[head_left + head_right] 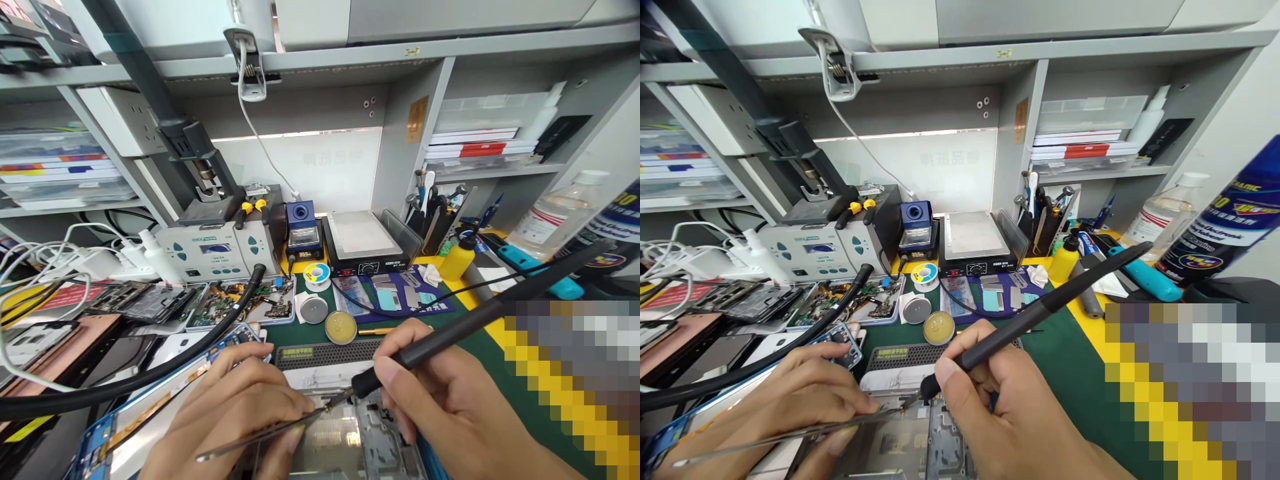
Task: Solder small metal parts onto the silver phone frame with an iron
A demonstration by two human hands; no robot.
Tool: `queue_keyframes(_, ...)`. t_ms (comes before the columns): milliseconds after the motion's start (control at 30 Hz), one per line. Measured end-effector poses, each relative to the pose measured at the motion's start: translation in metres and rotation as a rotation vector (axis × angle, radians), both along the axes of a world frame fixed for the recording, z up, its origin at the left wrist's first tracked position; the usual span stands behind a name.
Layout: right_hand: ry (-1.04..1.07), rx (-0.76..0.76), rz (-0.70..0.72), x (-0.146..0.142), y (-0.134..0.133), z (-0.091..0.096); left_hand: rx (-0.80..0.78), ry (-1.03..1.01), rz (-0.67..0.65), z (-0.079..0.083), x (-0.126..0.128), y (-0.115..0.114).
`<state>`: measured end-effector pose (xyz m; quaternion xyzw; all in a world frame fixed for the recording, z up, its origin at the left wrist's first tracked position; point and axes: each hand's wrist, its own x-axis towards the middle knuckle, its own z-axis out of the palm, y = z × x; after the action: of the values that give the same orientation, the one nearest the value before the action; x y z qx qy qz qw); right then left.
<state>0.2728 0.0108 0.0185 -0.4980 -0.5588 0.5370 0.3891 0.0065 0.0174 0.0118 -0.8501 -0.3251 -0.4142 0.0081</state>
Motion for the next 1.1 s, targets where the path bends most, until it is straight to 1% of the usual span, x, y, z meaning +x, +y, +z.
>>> queue_keyframes(167, 0.016, 0.014, 0.03, 0.004, -0.001, -0.007, 0.048, -0.001, -0.038, -0.003, -0.002, 0.004)
queue_keyframes(300, 0.036, -0.004, 0.048, 0.003, 0.0, -0.007, 0.077, 0.009, -0.029, -0.004, -0.004, 0.006)
queue_keyframes(433, 0.049, 0.004, 0.044, 0.003, 0.002, -0.005, 0.069, 0.031, -0.014, -0.005, -0.007, 0.006)
queue_keyframes(533, 0.04, -0.004, 0.054, 0.003, 0.002, -0.006, 0.064, 0.0, -0.015, -0.009, -0.006, 0.004)
queue_keyframes(633, 0.039, 0.013, 0.068, 0.002, 0.002, -0.005, -0.012, -0.067, 0.017, -0.011, -0.001, -0.002)
queue_keyframes(733, 0.022, 0.035, 0.068, 0.002, 0.002, -0.003, -0.083, -0.079, 0.067, -0.008, 0.001, -0.009)
queue_keyframes(800, 0.013, 0.053, 0.081, 0.002, 0.002, -0.001, -0.075, -0.02, 0.039, -0.003, -0.001, -0.009)
queue_keyframes(900, 0.004, 0.083, 0.142, 0.004, 0.002, 0.0, -0.05, 0.056, -0.012, 0.005, -0.005, -0.004)
queue_keyframes(1000, -0.005, 0.08, 0.164, 0.005, 0.004, 0.002, -0.056, 0.058, -0.013, 0.008, -0.006, -0.001)
queue_keyframes(1100, -0.004, 0.067, 0.147, 0.005, 0.003, 0.003, -0.065, 0.046, -0.014, 0.008, -0.005, -0.003)
